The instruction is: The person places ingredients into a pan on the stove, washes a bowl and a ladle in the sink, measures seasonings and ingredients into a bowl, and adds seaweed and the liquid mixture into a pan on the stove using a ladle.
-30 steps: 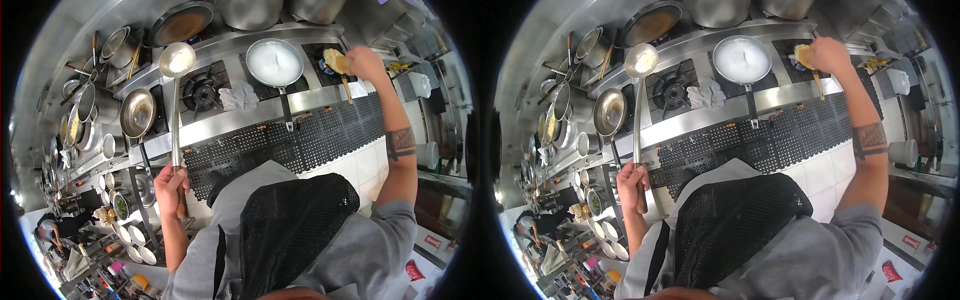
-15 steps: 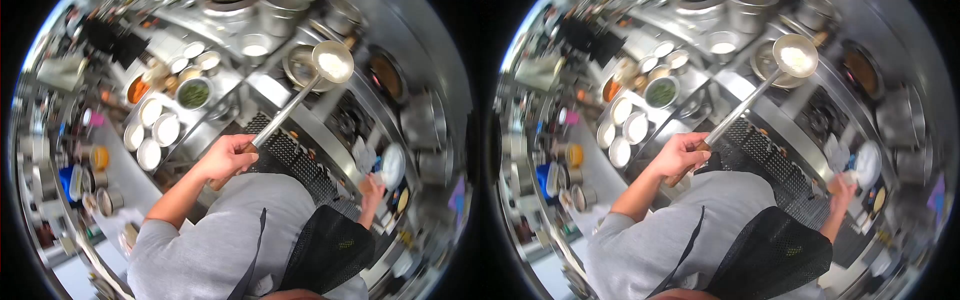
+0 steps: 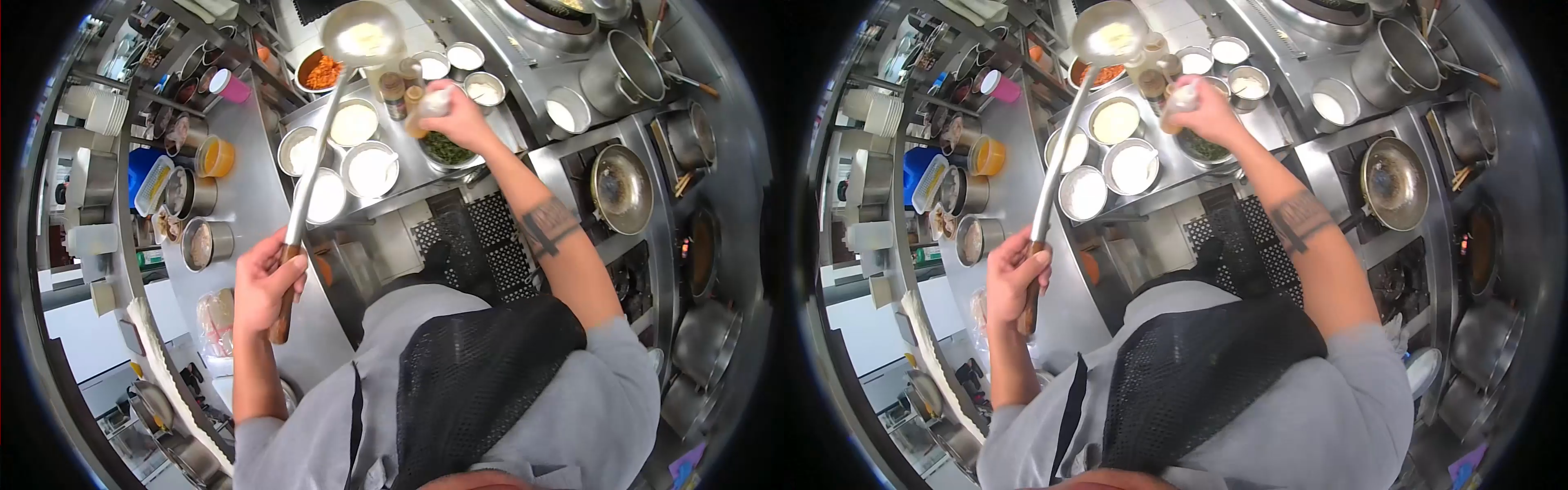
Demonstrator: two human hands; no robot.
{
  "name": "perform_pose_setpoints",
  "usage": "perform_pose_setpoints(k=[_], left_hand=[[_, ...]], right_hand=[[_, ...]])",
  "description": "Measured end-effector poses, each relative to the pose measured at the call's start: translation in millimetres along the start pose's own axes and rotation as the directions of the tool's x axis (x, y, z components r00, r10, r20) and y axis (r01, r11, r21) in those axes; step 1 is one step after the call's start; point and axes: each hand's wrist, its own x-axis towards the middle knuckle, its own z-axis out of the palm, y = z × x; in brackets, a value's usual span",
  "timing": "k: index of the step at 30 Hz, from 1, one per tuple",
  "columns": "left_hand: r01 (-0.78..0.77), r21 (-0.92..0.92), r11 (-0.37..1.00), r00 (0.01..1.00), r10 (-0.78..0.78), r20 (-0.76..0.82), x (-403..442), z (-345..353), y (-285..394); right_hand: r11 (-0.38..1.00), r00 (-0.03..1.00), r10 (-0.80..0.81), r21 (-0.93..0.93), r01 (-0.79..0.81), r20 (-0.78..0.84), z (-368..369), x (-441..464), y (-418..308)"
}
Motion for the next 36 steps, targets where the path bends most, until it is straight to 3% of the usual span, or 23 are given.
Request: perform_pose_setpoints(k=[1,4,8,11,13,14,15,17,18,19,20,22,23,24,26,27,28,29,30,32,34,35,36], left_hand=[[0.005,0.007,1.000,1.000,-0.005,-0.005,-6.6,-5.8,-2.7],[0.026,-0.008,1.000,0.987,-0.027,-0.159,-21.5,-15.2,-9.7],[0.036,-0.092,0.995,0.973,-0.056,-0.226,-33.1,-13.6,-17.7],[0.051,-0.107,0.993,0.977,-0.072,-0.200,-33.1,-4.7,-18.6],[0.069,-0.079,0.995,0.990,-0.078,-0.119,-26.1,1.5,-16.6],[0.075,-0.048,0.996,0.996,-0.077,-0.045,-16.2,8.2,-13.7],[0.064,-0.028,0.998,0.997,-0.062,0.043,-6.7,18.4,-11.4],[0.033,0.046,0.998,0.980,-0.041,0.196,14.9,48.5,-8.2],[0.033,0.092,0.995,0.959,-0.057,0.276,25.1,69.8,-6.9],[0.012,0.131,0.991,0.920,-0.062,0.387,36.4,95.7,-7.3],[-0.012,0.166,0.986,0.870,-0.071,0.487,45.7,126.6,-7.8],[-0.086,0.213,0.973,0.741,-0.081,0.667,50.9,204.2,-9.6],[-0.153,0.185,0.971,0.641,-0.044,0.766,51.5,244.5,-24.7],[-0.118,0.086,0.989,0.553,-0.006,0.833,50.2,288.9,-53.9],[-0.134,0.122,0.984,0.382,-0.062,0.922,5.9,378.4,-75.7],[-0.126,0.149,0.981,0.270,-0.110,0.957,-16.5,419.5,-92.6],[-0.114,0.088,0.990,0.155,-0.070,0.985,-39.2,459.2,-116.7],[-0.042,0.088,0.995,0.106,-0.083,0.991,-69.6,490.7,-136.1],[-0.141,0.187,0.972,-0.027,-0.192,0.981,-120.8,543.3,-169.1],[-0.097,0.249,0.964,-0.288,-0.266,0.920,-174.2,580.0,-200.2],[-0.448,-0.211,0.869,-0.438,-0.007,0.899,-204.6,614.5,-275.8],[-0.445,-0.063,0.893,-0.423,-0.147,0.894,-225.3,620.1,-283.3],[-0.441,-0.052,0.896,-0.415,-0.152,0.897,-236.0,631.7,-304.3]], right_hand=[[0.978,0.999,0.052,-0.203,-0.051,0.000,22.1,19.0,10.6],[0.847,0.990,0.114,-0.528,-0.053,0.084,68.2,59.1,50.9],[0.743,0.994,0.077,-0.670,-0.007,0.076,100.9,89.6,110.4],[0.749,0.972,0.235,-0.638,-0.179,0.003,91.3,84.8,116.7],[0.889,0.989,0.122,-0.433,-0.145,-0.082,70.1,53.9,82.2],[0.925,0.993,0.003,-0.377,-0.046,-0.114,57.0,23.9,63.2],[0.924,0.990,0.039,-0.373,-0.087,-0.133,40.6,-12.7,36.3],[0.987,0.993,0.111,-0.110,-0.114,-0.032,5.8,-90.1,38.4],[0.964,0.989,0.147,-0.217,-0.150,-0.028,-17.2,-143.0,-7.3],[0.986,0.991,0.125,-0.120,-0.118,0.055,-35.5,-189.5,-16.1],[0.957,0.955,0.261,0.092,-0.275,0.139,-47.2,-236.8,-27.3],[0.882,0.909,0.393,0.223,-0.415,0.139,-65.3,-321.5,-82.5],[0.834,0.901,0.430,0.356,-0.422,0.060,-67.0,-357.9,-99.9],[0.780,0.886,0.463,0.484,-0.397,-0.018,-65.0,-391.8,-114.7],[0.796,0.843,0.464,0.546,-0.262,-0.272,-60.2,-448.9,-139.7],[0.804,0.781,0.451,0.577,-0.145,-0.432,-59.0,-473.4,-145.9],[0.772,0.648,0.499,0.635,-0.031,-0.575,-58.6,-499.4,-149.2],[0.837,0.502,0.464,0.546,0.020,-0.730,-63.2,-535.7,-141.1],[0.891,0.311,0.416,0.451,0.048,-0.855,-69.6,-602.8,-133.5],[0.859,-0.106,0.504,0.510,-0.046,-0.857,-72.8,-663.5,-143.7],[0.638,-0.300,0.601,0.671,-0.377,-0.741,-87.8,-736.3,-156.9],[0.547,-0.332,0.410,0.520,-0.657,-0.850,-86.7,-785.3,-136.1],[0.366,-0.281,0.212,0.343,-0.865,-0.936,-83.1,-831.2,-115.7]])
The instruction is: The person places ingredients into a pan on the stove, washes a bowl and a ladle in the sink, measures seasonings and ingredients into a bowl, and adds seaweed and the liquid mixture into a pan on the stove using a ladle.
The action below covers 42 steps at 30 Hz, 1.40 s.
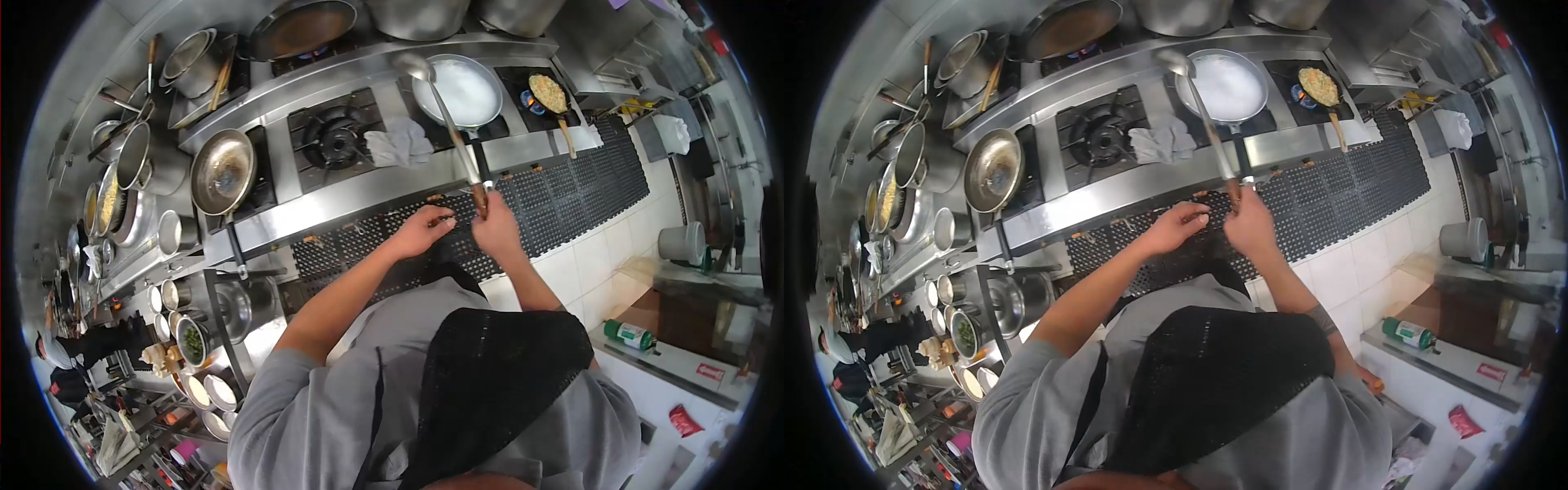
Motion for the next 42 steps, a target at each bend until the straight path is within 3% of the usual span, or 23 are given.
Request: perform_pose_setpoints(k=[2,4,7,10,12,13,15,16,18,19,21,23,25,26,28,30,32,33,35,36,38,41,42], left_hand=[[0.244,0.236,0.941,0.961,-0.202,-0.189,30.8,16.7,-53.2],[0.369,0.390,0.844,0.884,-0.190,-0.427,67.5,3.6,-78.7],[0.306,0.559,0.771,0.754,0.162,-0.637,124.8,-42.1,-104.9],[0.422,0.623,0.658,0.699,0.201,-0.686,155.5,-66.9,-98.0],[0.432,0.772,0.467,0.810,0.177,-0.560,159.1,-75.9,-104.4],[0.488,0.712,0.505,0.814,0.031,-0.580,159.2,-73.3,-106.8],[0.442,0.739,0.508,0.830,0.080,-0.552,146.1,-57.3,-117.5],[0.393,0.768,0.506,0.843,0.135,-0.520,137.6,-52.0,-121.1],[0.348,0.770,0.535,0.880,0.096,-0.464,123.0,-47.5,-115.2],[0.302,0.769,0.563,0.913,0.060,-0.403,114.8,-45.3,-110.6],[0.331,0.722,0.607,0.894,0.044,-0.447,97.5,-44.9,-107.3],[0.356,0.677,0.644,0.879,0.014,-0.476,84.6,-41.8,-96.5],[0.542,0.572,0.615,0.642,0.136,-0.755,78.3,-45.0,-81.3],[0.589,0.512,0.625,0.593,0.095,-0.799,73.1,-50.4,-86.5],[0.694,0.473,0.542,0.524,0.070,-0.849,67.2,-53.9,-90.8],[0.764,0.439,0.473,0.453,0.090,-0.887,76.6,-36.4,-65.3],[0.643,0.450,0.620,0.498,0.108,-0.860,85.6,-12.5,-54.2],[0.576,0.402,0.712,0.600,-0.034,-0.799,90.0,2.0,-56.3],[0.479,-0.055,0.876,0.637,-0.391,-0.664,115.7,50.5,-65.5],[0.444,-0.403,0.800,0.639,-0.599,-0.484,134.2,69.8,-43.4],[0.234,-0.712,0.662,0.631,-0.660,-0.407,169.0,107.6,-14.5],[0.212,-0.705,0.677,0.522,-0.688,-0.503,195.3,141.9,-4.9],[0.246,-0.631,0.736,0.511,-0.652,-0.561,199.2,148.4,-9.5]], right_hand=[[0.997,0.999,-0.029,-0.074,0.027,-0.022,-30.0,12.6,47.4],[0.985,0.997,-0.066,-0.164,0.058,-0.045,-57.9,32.3,80.7],[0.964,0.993,-0.112,-0.244,0.103,-0.022,-94.1,66.6,118.6],[0.965,0.992,-0.110,-0.230,0.123,0.068,-118.4,111.6,143.4],[0.963,0.993,-0.087,-0.247,0.103,0.074,-116.9,123.8,147.5],[0.985,0.992,-0.064,-0.155,0.080,0.108,-109.2,125.4,154.8],[0.995,0.972,0.028,0.091,-0.050,0.233,-92.4,125.6,167.2],[0.817,0.835,0.244,0.360,-0.452,0.494,-108.7,122.3,129.5],[0.283,0.755,0.149,0.704,-0.651,0.639,-107.0,116.2,115.5],[0.295,0.747,0.151,0.692,-0.659,0.647,-115.4,118.3,115.2],[-0.394,0.546,-0.083,0.476,-0.786,0.833,-133.2,127.6,114.4],[-0.280,0.537,-0.047,0.504,-0.817,0.843,-151.2,133.3,116.6],[-0.055,0.564,0.055,0.567,-0.822,0.824,-169.2,136.8,120.3],[-0.055,0.550,0.053,0.553,-0.832,0.833,-178.9,139.5,120.4],[0.245,0.626,0.119,0.589,-0.770,0.770,-198.6,149.7,119.2],[0.304,0.627,0.120,0.572,-0.762,0.770,-212.2,163.8,126.4],[0.553,0.709,0.113,0.549,-0.627,0.696,-223.9,176.0,146.7],[0.589,0.719,0.100,0.541,-0.600,0.688,-228.4,183.6,158.8],[0.716,0.748,0.088,0.480,-0.507,0.658,-230.9,200.8,186.6],[0.814,0.783,0.085,0.410,-0.411,0.616,-232.3,206.7,198.3],[0.857,0.803,0.045,0.389,-0.336,0.594,-232.9,222.7,207.6],[0.974,0.898,-0.213,0.158,0.163,0.384,-214.8,249.8,257.0],[0.971,0.890,-0.227,0.168,0.173,0.395,-205.4,256.6,266.7]])
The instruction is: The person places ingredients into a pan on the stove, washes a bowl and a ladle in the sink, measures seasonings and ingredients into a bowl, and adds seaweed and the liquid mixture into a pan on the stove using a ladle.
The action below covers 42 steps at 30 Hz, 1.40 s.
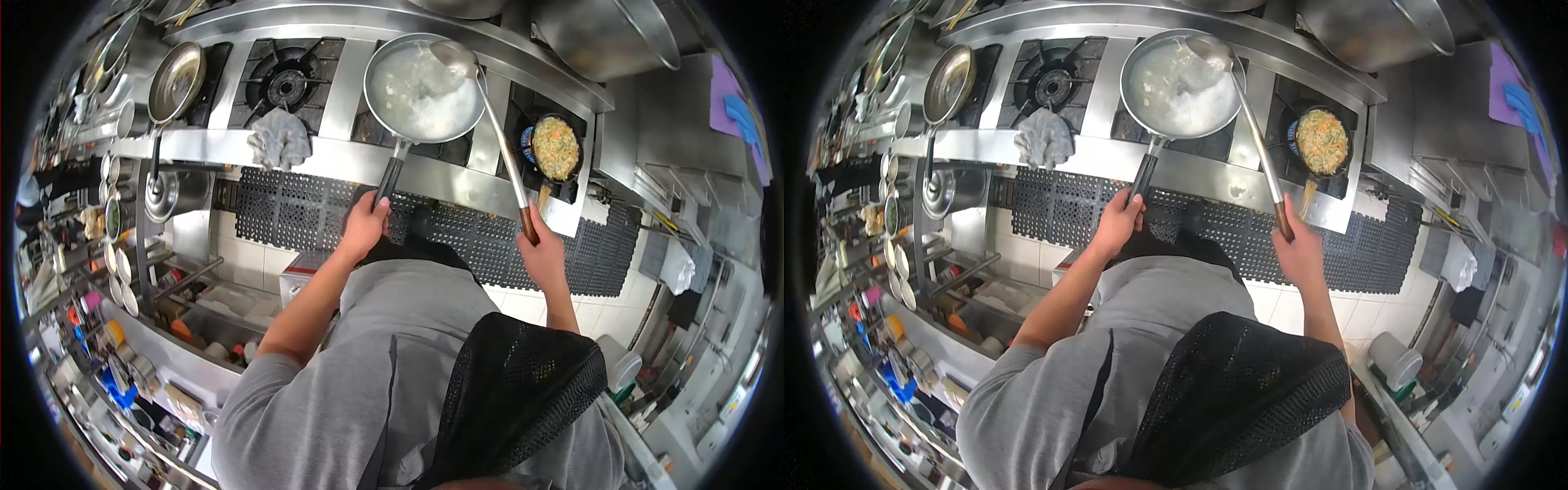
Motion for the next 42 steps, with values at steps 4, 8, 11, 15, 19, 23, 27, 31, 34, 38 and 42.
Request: perform_pose_setpoints(k=[4,8,11,15,19,23,27,31,34,38,42], left_hand=[[-0.141,0.108,0.984,0.978,0.156,-0.137,-1.4,27.4,-18.7],[-0.102,0.078,0.992,0.985,0.111,-0.133,-11.2,43.7,-16.5],[-0.088,0.071,0.994,0.982,0.098,-0.162,-19.8,35.5,-19.4],[-0.086,0.273,0.958,0.944,0.166,-0.285,-38.3,-25.4,-75.3],[0.108,0.531,0.840,0.855,0.194,-0.481,-85.3,-103.1,-141.7],[0.408,0.512,0.756,0.728,0.069,-0.682,-139.9,-141.7,-209.3],[0.513,0.272,0.814,0.583,-0.098,-0.806,-198.1,-156.7,-248.3],[0.528,0.036,0.849,0.420,-0.224,-0.879,-198.0,-192.3,-341.0],[0.406,-0.068,0.911,0.322,-0.212,-0.923,-208.8,-225.7,-360.7],[0.097,-0.382,0.919,0.179,-0.393,-0.902,-193.6,-311.8,-439.0],[-0.317,-0.419,0.851,-0.073,-0.463,-0.884,-195.2,-443.1,-473.6]], right_hand=[[0.958,0.969,-0.245,-0.158,0.239,-0.018,17.0,12.6,28.9],[0.756,0.885,0.143,0.529,-0.386,0.442,22.2,-4.3,-2.2],[0.125,0.743,0.022,0.736,-0.665,0.668,5.1,-9.8,-18.7],[0.328,0.766,0.017,0.720,-0.612,0.643,-14.2,-16.0,-26.1],[0.825,0.894,0.104,0.464,-0.322,0.436,-16.6,-18.7,-11.3],[0.971,0.973,-0.221,-0.077,0.226,0.064,7.6,2.2,43.1],[0.967,0.960,-0.249,-0.026,0.254,0.130,30.6,17.7,49.0],[0.914,0.943,0.018,0.377,-0.151,0.332,51.0,30.0,40.2],[0.943,0.926,0.081,0.273,-0.192,0.369,61.0,42.3,19.1],[0.989,0.908,0.123,0.027,-0.146,0.401,48.0,67.0,-4.7],[0.630,0.854,-0.511,-0.636,0.446,0.092,-5.9,121.8,-26.0]])
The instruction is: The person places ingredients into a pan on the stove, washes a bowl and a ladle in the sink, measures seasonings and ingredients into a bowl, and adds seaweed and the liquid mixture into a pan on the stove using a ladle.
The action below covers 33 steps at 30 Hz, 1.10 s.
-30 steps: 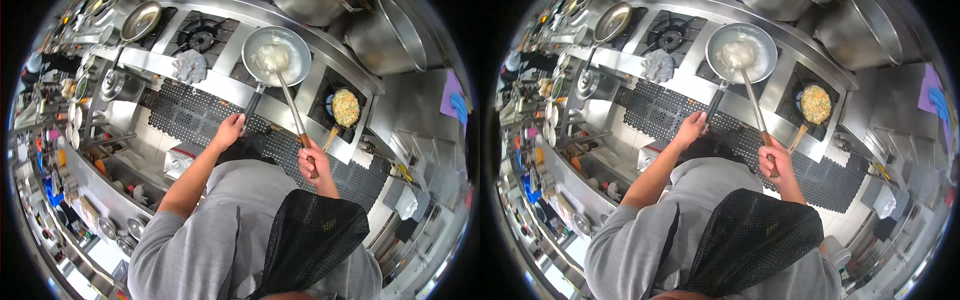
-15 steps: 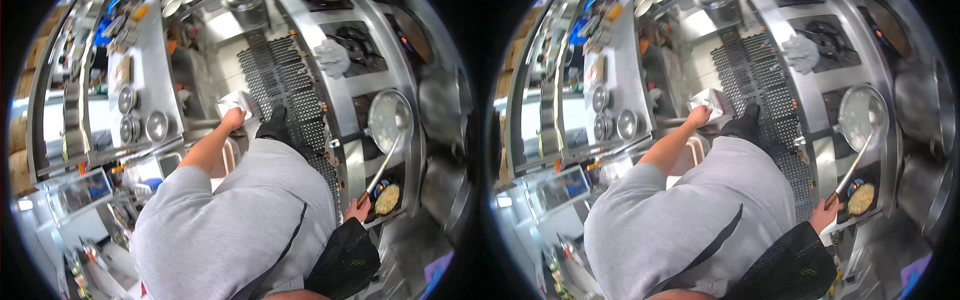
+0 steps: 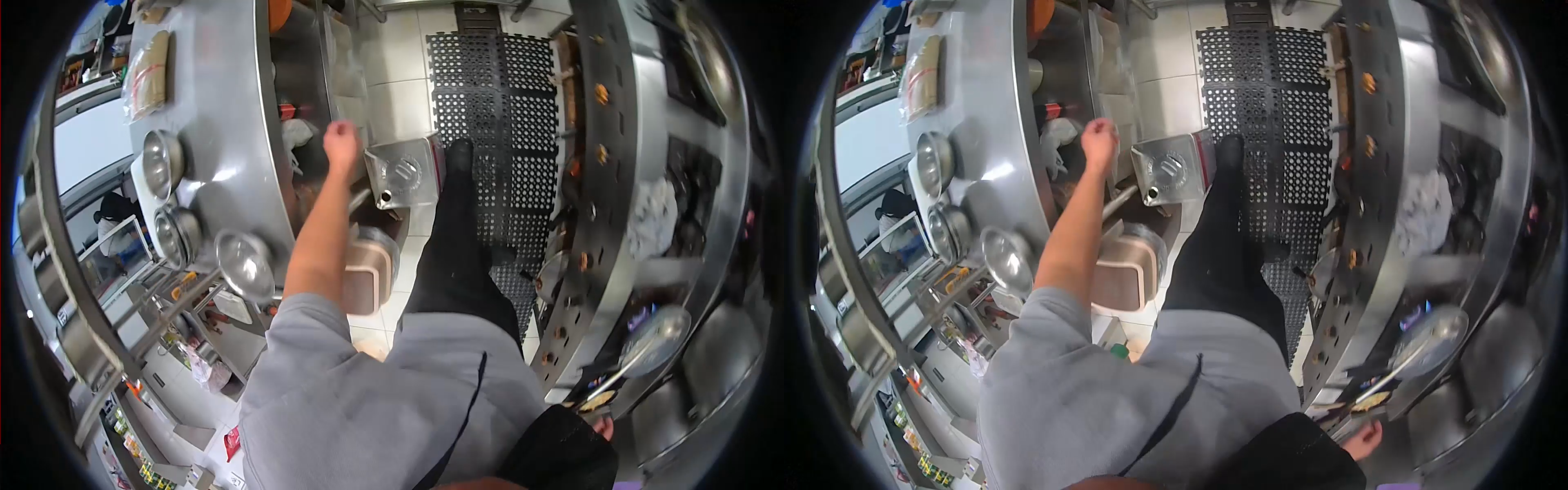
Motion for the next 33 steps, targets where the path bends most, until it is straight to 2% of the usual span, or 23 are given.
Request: perform_pose_setpoints(k=[2,3,4,5,6,8,9,10,11,12,13,14,16,17,18,20,22,24,26,28,30,32,33], left_hand=[[-0.084,-0.221,0.972,0.996,0.080,-0.025,79.2,7.1,22.4],[-0.071,-0.235,0.969,0.984,0.029,-0.177,114.6,17.0,45.6],[0.011,-0.246,0.969,0.978,-0.062,-0.201,154.7,14.6,70.1],[-0.017,-0.399,0.917,0.937,-0.124,-0.326,181.7,20.7,105.2],[-0.070,-0.539,0.839,0.880,-0.203,-0.430,209.1,28.1,134.8],[-0.177,-0.686,0.706,0.807,-0.295,-0.512,265.2,30.1,162.5],[-0.177,-0.698,0.693,0.804,-0.307,-0.509,287.1,35.0,163.4],[-0.171,-0.796,0.580,0.825,-0.358,-0.438,304.1,37.0,162.1],[-0.164,-0.876,0.453,0.845,-0.394,-0.362,313.3,35.7,162.2],[-0.177,-0.883,0.435,0.844,-0.395,-0.364,315.0,34.3,162.8],[-0.125,-0.902,0.413,0.890,-0.356,-0.286,312.7,36.5,161.9],[-0.072,-0.914,0.398,0.928,-0.309,-0.207,306.9,39.4,161.1],[-0.036,-0.912,0.408,0.966,-0.218,-0.136,261.3,46.6,164.2],[0.064,-0.905,0.420,0.984,-0.179,-0.014,244.2,49.1,139.0],[0.092,-0.861,0.500,0.957,-0.285,-0.063,188.9,46.5,174.3],[0.139,-0.741,0.657,0.970,-0.240,-0.031,116.9,48.5,186.8],[0.220,-0.789,0.573,0.971,-0.210,0.118,47.3,42.0,230.8],[0.241,-0.784,0.572,0.970,-0.103,0.222,-2.4,20.2,288.0],[0.202,-0.811,0.549,0.961,0.046,0.271,-47.6,-24.4,370.0],[0.084,-0.857,0.509,0.945,0.233,0.231,-104.0,-87.2,460.0],[-0.195,-0.891,0.409,0.838,0.541,0.065,-146.9,-152.7,509.5],[-0.258,-0.958,0.122,0.805,0.575,-0.144,-137.5,-184.2,509.8],[-0.243,-0.965,0.103,0.878,0.446,-0.173,-134.9,-175.6,512.6]], right_hand=[[0.989,0.988,0.143,-0.046,-0.141,0.052,-17.3,44.9,-73.8],[0.991,0.990,0.127,-0.054,-0.124,0.056,-16.6,65.6,-115.1],[0.996,0.981,0.028,-0.094,-0.010,0.190,-10.7,86.0,-162.0],[0.987,0.945,-0.062,-0.121,0.106,0.321,-2.3,102.9,-208.4],[0.985,0.947,-0.075,-0.125,0.119,0.312,11.1,116.9,-259.4],[0.960,0.896,-0.273,0.032,0.280,0.352,42.4,136.2,-360.3],[0.943,0.893,-0.334,0.100,0.319,0.301,63.5,141.4,-393.2],[0.919,0.886,-0.390,0.167,0.357,0.251,80.8,143.5,-423.1],[0.903,0.843,-0.428,0.191,0.384,0.327,91.8,145.1,-459.7],[0.884,0.791,-0.467,0.224,0.411,0.395,101.8,146.0,-494.7],[0.874,0.745,-0.485,0.260,0.410,0.458,110.8,146.7,-521.1],[0.866,0.694,-0.500,0.296,0.403,0.519,119.2,145.0,-544.0],[0.769,0.562,-0.639,0.427,0.476,0.526,138.1,142.8,-598.5],[0.745,0.518,-0.667,0.485,0.458,0.535,144.9,139.2,-628.8],[0.719,0.474,-0.695,0.541,0.437,0.540,150.9,134.8,-659.3],[0.648,0.380,-0.762,0.620,0.442,0.525,157.5,133.1,-712.0],[0.562,0.339,-0.826,0.709,0.426,0.451,165.9,136.8,-748.3],[0.537,0.353,-0.836,0.757,0.371,0.420,161.1,146.3,-775.3],[0.596,0.367,-0.783,0.775,0.210,0.503,133.9,157.3,-795.2],[0.558,0.337,-0.801,0.821,0.121,0.495,99.5,165.4,-804.5],[0.517,0.321,-0.823,0.853,0.080,0.469,75.3,171.9,-803.8],[0.454,0.298,-0.858,0.889,0.060,0.418,60.2,174.1,-802.5],[0.435,0.301,-0.863,0.900,0.034,0.406,50.5,170.2,-805.3]])
